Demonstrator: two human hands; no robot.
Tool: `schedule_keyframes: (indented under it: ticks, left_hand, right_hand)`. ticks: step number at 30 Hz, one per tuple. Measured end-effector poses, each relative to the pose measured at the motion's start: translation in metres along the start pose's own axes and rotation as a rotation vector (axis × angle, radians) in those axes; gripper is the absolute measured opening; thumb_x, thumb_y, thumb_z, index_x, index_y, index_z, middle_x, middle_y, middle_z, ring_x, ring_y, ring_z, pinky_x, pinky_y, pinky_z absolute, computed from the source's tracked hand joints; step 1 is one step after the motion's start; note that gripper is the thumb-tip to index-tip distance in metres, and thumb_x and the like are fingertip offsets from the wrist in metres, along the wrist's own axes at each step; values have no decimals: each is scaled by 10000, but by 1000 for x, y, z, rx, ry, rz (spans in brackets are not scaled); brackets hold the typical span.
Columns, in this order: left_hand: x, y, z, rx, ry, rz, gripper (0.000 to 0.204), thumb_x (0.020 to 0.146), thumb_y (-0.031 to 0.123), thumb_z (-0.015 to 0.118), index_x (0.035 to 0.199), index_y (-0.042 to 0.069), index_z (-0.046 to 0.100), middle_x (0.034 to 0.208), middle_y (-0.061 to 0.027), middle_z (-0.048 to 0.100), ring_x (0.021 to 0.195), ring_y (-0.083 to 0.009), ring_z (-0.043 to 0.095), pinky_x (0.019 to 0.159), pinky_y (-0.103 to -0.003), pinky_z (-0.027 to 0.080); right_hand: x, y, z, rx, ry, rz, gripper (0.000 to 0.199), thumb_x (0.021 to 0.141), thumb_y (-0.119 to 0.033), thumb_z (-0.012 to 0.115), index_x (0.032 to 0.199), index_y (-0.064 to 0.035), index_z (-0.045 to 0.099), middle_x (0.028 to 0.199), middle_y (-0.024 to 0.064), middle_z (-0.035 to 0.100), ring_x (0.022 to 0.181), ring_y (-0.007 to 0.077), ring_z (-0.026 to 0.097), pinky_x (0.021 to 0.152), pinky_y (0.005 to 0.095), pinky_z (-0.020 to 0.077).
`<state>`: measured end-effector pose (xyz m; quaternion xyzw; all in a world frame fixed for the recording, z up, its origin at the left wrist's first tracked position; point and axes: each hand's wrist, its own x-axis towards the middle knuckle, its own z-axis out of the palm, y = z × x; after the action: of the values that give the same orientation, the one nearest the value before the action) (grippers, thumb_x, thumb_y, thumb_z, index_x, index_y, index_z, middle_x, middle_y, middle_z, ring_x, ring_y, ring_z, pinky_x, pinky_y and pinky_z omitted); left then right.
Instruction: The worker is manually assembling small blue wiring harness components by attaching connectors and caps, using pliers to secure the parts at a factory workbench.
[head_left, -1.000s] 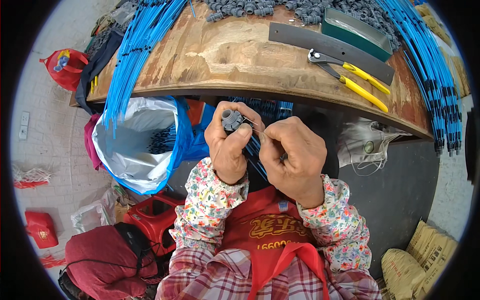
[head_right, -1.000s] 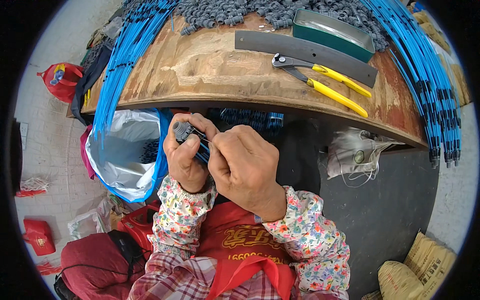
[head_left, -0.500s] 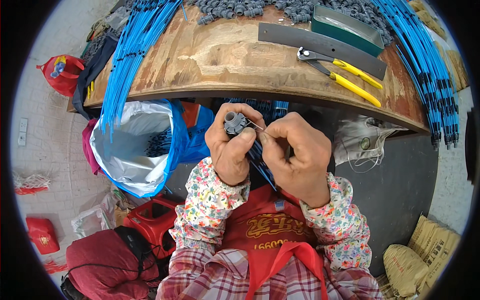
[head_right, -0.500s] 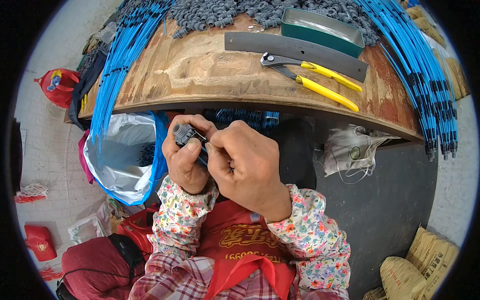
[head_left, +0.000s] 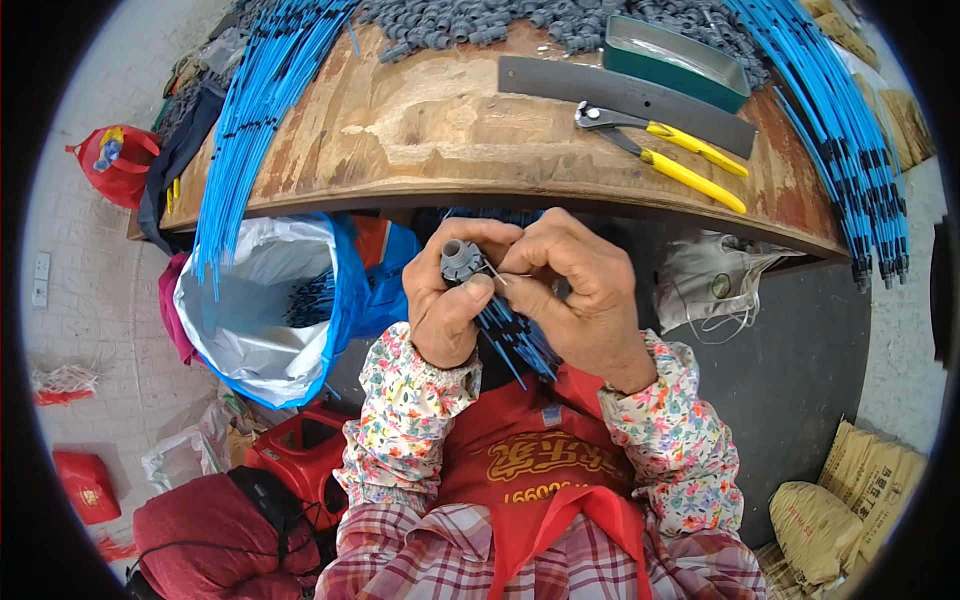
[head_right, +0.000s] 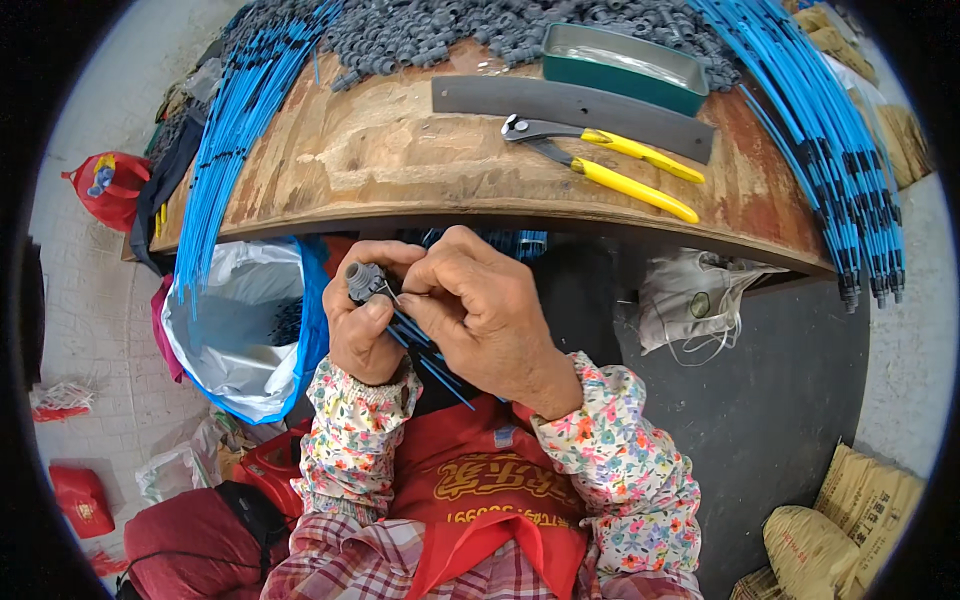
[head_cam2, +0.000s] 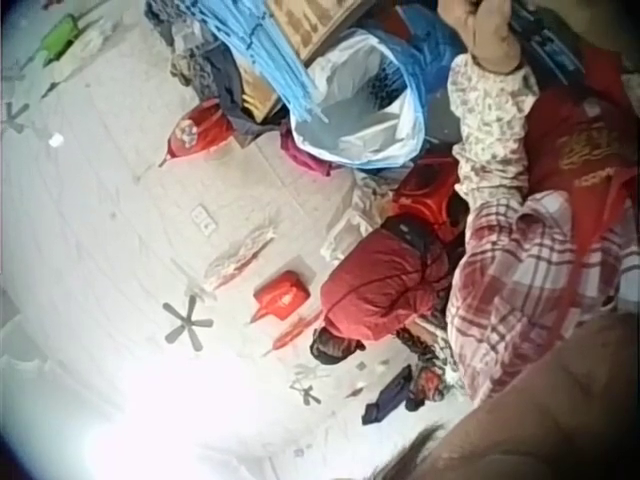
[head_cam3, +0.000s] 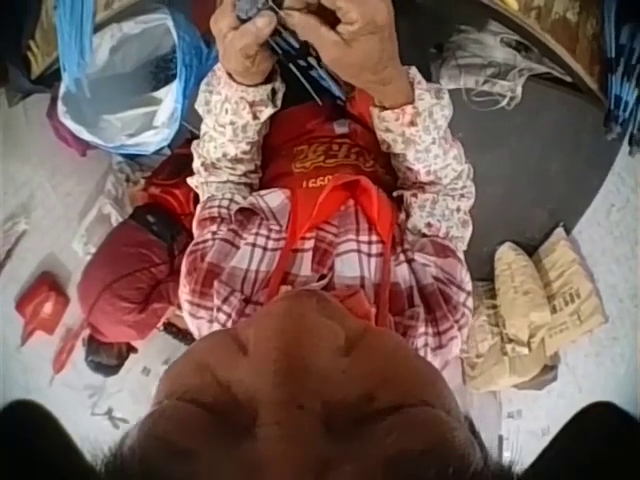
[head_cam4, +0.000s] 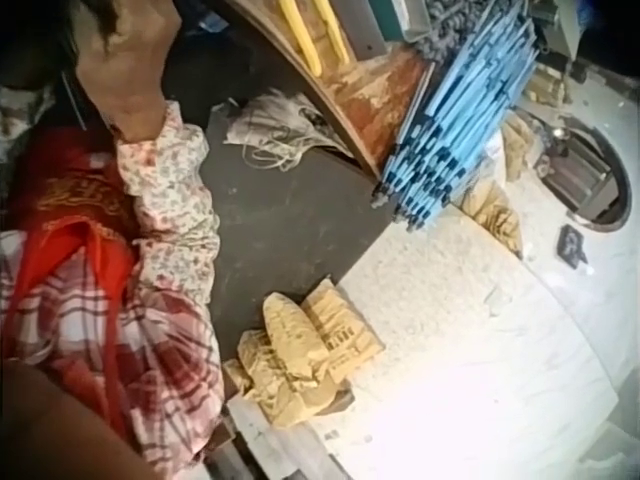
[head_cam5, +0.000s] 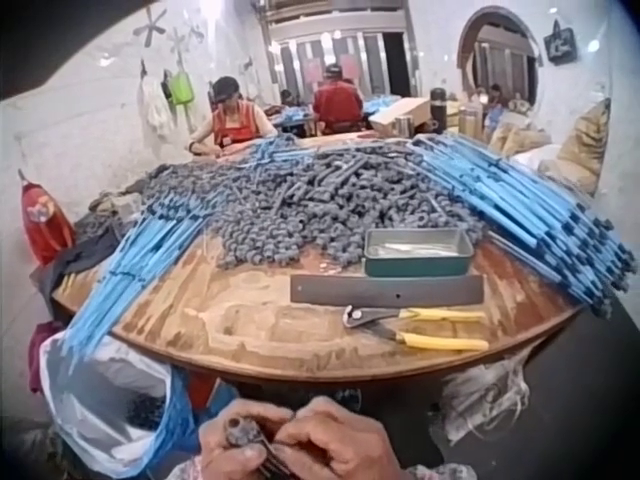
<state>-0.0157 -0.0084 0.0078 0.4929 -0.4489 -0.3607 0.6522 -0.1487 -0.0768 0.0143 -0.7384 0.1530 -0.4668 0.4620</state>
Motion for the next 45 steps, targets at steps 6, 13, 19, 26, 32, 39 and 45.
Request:
schedule_keyframes:
  ticks: [6,13,19,26,32,39,45]
  left_hand:
    - [2,-3,7,92,59,78,436,742,304,576,998,-49,581,830,-96,616,726,-135,566,665,-249,443]
    - [27,-18,-24,-384,46,69,309,776,249,560,914,-19,493,751,-138,568,639,-185,561,596,-281,457]
    - [31,-23,-35,-366,12,119,316,777,251,563,916,-20,480,725,-158,553,609,-208,555,571,-294,458]
    - [18,-19,-28,-371,-18,44,319,802,280,561,889,-10,461,672,-144,525,581,-220,535,560,-307,446]
    - [21,-37,-30,-158,-24,218,275,801,275,504,785,1,491,619,-129,544,554,-201,519,539,-295,433]
    - [36,-53,-53,-351,-158,40,264,852,254,492,905,-5,493,813,-117,486,698,-196,483,585,-321,411]
    - [29,-89,-32,-498,-412,-95,295,861,256,521,1020,7,519,878,-111,513,829,-222,520,737,-356,436]
  right_hand:
    - [-1,4,-3,49,0,161,127,761,-1,691,849,2,600,766,48,560,646,92,540,552,216,423]
    - [17,0,-71,-652,137,-25,160,761,6,662,876,-7,551,850,87,576,748,198,589,652,265,466]
    - [26,2,-126,-982,-63,-101,251,759,-84,674,932,-19,505,958,147,518,905,306,499,786,375,401]
    - [19,0,-122,-1144,-202,-163,279,773,-144,669,958,-11,508,941,151,488,871,329,454,763,410,366]
    - [14,6,-118,-1128,-84,-287,239,825,-129,612,1023,-6,561,940,155,490,860,323,472,737,416,383]
    - [76,-5,-90,-220,392,211,279,795,-325,605,805,-50,653,781,185,615,714,285,617,662,414,491]
    - [13,-5,-138,-548,515,189,265,795,-304,619,808,-41,649,754,154,616,685,254,609,634,390,483]
